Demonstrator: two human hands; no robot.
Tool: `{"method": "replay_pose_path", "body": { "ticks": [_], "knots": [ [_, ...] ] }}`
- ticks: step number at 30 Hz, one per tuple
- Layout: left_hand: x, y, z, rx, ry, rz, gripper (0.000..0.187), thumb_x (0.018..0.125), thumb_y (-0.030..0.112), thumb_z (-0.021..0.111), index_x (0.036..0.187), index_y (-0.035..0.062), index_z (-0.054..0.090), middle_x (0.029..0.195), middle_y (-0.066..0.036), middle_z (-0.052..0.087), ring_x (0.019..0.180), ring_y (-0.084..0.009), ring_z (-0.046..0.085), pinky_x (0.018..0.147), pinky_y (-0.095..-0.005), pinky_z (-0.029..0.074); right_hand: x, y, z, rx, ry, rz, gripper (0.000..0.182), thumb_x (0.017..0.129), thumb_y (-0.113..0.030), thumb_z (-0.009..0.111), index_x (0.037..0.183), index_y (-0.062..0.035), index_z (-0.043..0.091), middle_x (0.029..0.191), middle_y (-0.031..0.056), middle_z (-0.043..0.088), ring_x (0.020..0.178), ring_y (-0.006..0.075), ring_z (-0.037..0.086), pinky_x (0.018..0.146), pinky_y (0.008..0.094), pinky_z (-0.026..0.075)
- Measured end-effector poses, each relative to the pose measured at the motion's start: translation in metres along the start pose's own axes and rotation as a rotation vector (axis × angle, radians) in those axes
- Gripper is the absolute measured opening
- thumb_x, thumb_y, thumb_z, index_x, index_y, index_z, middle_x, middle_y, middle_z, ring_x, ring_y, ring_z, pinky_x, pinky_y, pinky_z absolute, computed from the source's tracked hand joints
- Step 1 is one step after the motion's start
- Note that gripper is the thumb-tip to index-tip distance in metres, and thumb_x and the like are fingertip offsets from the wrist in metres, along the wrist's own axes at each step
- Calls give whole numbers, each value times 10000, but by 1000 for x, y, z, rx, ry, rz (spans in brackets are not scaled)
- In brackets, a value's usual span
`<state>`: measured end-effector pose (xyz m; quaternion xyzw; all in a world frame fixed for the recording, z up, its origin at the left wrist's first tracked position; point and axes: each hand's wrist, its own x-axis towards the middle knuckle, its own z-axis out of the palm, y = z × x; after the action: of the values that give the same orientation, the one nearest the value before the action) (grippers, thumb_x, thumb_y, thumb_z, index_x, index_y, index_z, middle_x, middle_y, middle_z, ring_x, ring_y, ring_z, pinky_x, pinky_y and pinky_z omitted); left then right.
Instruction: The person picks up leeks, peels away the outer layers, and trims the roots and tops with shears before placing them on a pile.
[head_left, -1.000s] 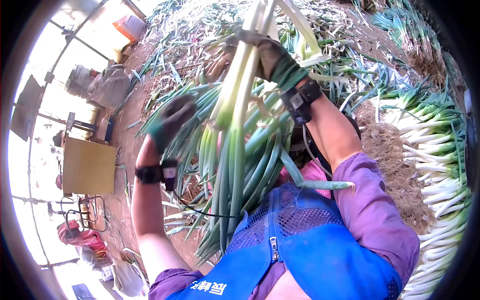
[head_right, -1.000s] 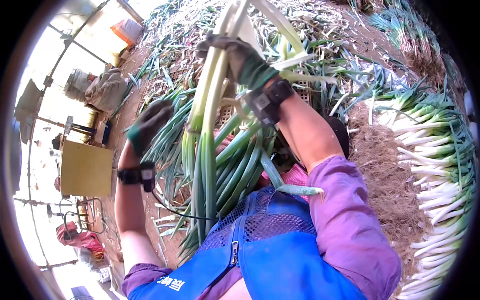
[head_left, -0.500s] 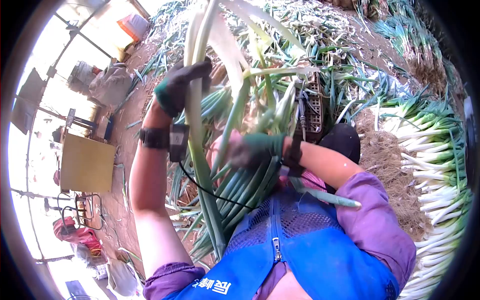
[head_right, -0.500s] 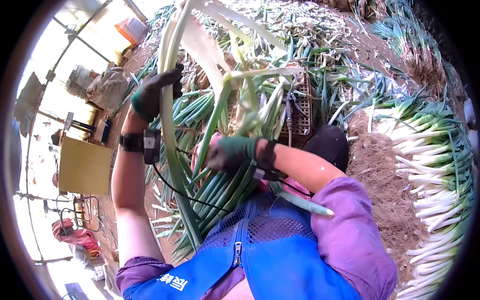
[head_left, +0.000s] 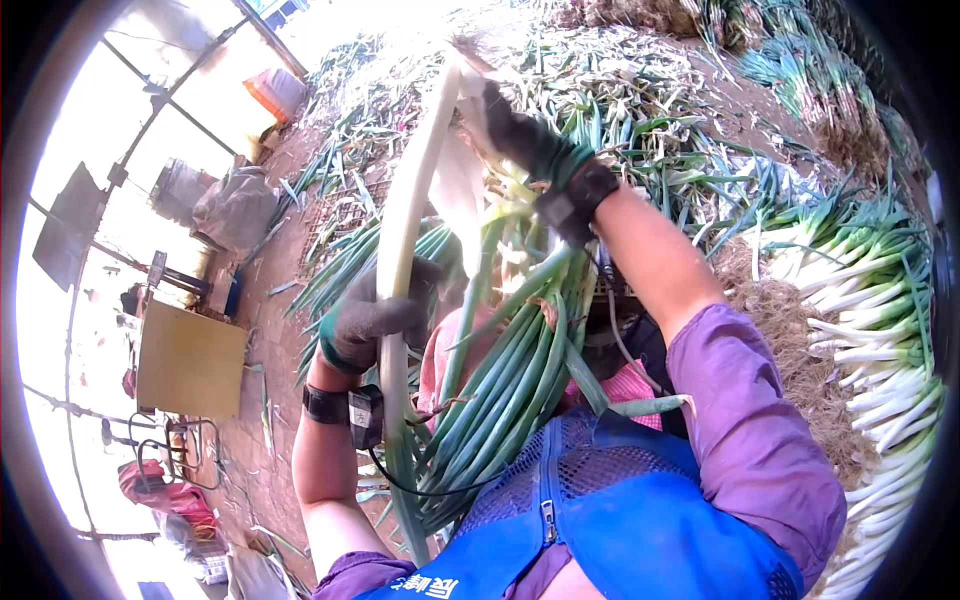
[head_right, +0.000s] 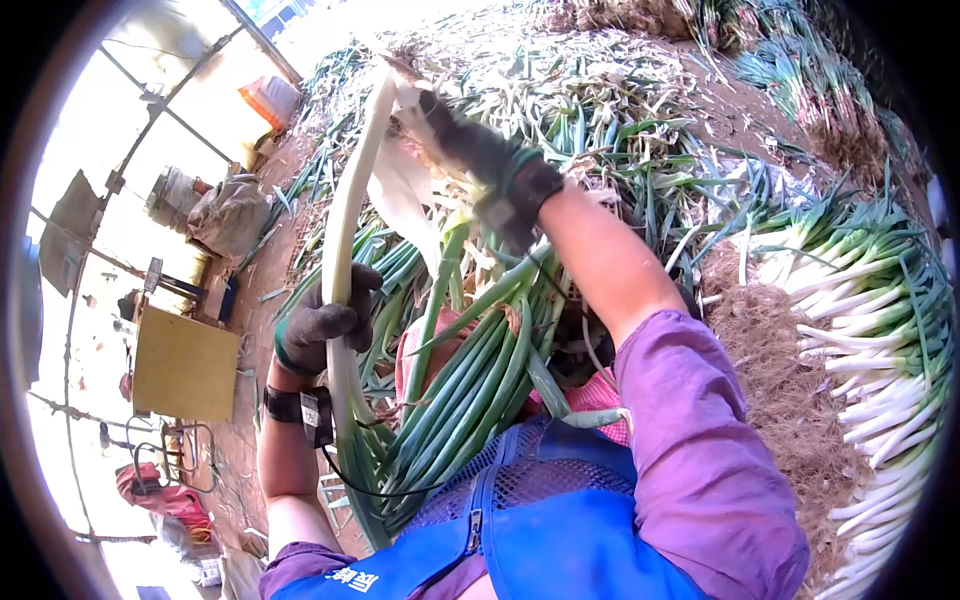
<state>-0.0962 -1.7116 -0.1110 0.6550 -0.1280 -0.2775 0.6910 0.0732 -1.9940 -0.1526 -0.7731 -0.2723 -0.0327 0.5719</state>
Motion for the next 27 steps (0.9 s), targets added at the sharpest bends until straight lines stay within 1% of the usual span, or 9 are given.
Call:
{"method": "replay_pose_path", "body": {
  "ticks": [2, 6, 8, 11, 13, 18, 24, 25, 27],
  "knots": [
    [0, -6, -5, -15, 31, 14, 609, 697, 205, 749, 1214, -41, 540, 743, -48, 539, 574, -170, 550, 525, -294, 460, -8, -2, 62, 593, -157, -117, 524, 993, -445, 529, 1271, 0, 527, 1108, 119, 648, 998, 183, 599, 981, 300, 461],
    [-20, -25, -22, -89, 32, -15, 593, 691, 200, 745, 1198, -39, 552, 748, -49, 544, 572, -166, 542, 516, -294, 451, -46, -58, 76, 213, -379, 119, 315, 943, -230, 666, 1179, -30, 610, 1027, 79, 685, 920, 147, 624, 909, 243, 497],
    [-35, -28, -17, -66, 10, -53, 566, 679, 201, 748, 1166, -27, 571, 746, -43, 553, 567, -158, 539, 520, -295, 460, -2, 38, 79, -842, -106, -450, 306, 902, -184, 701, 1162, -42, 627, 960, 68, 700, 830, 140, 641, 839, 267, 529],
    [-51, -32, -14, -59, 85, -125, 556, 674, 212, 761, 1149, -13, 582, 757, -37, 567, 579, -155, 555, 536, -289, 477, -4, -3, -9, -350, 54, 1, 188, 925, -213, 651, 1088, -121, 670, 839, 43, 707, 740, 166, 667, 738, 295, 566],
    [-53, -28, -10, 33, 138, -209, 537, 677, 180, 777, 1143, -6, 586, 797, -37, 589, 610, -145, 574, 565, -285, 494, -1, -32, -57, -877, 364, 128, 217, 936, -163, 577, 1131, -110, 654, 870, 126, 703, 815, 206, 701, 764, 336, 565],
    [-79, -46, -34, 50, 132, -218, 528, 714, 89, 792, 1186, 0, 573, 885, -27, 615, 687, -118, 593, 637, -272, 505, -74, -91, -232, -183, 1383, -108, 221, 854, -292, 624, 1021, -149, 647, 992, 85, 698, 918, 248, 664, 844, 432, 495],
    [-22, -114, -69, 621, 457, -14, 473, 771, 70, 717, 1199, 54, 514, 906, -37, 599, 767, -124, 563, 688, -287, 500, -279, -34, -337, -1067, 816, 173, 229, 965, -109, 450, 1125, -121, 613, 1051, 84, 687, 957, 259, 636, 887, 334, 495],
    [-7, -131, -76, 809, 474, 35, 463, 776, 84, 717, 1188, 54, 507, 914, -47, 601, 787, -144, 568, 703, -305, 506, -291, -21, -303, -190, 1226, 362, 273, 948, -76, 475, 1199, -84, 582, 1077, 144, 667, 956, 288, 628, 883, 368, 492],
    [20, -151, -64, 935, 508, 145, 396, 787, 148, 736, 1101, 59, 511, 875, -86, 625, 765, -154, 602, 673, -328, 519, -462, 110, -318, -1408, 571, 173, 310, 923, -254, 592, 1141, -37, 631, 994, 223, 662, 909, 357, 624, 872, 401, 492]
  ]
}}
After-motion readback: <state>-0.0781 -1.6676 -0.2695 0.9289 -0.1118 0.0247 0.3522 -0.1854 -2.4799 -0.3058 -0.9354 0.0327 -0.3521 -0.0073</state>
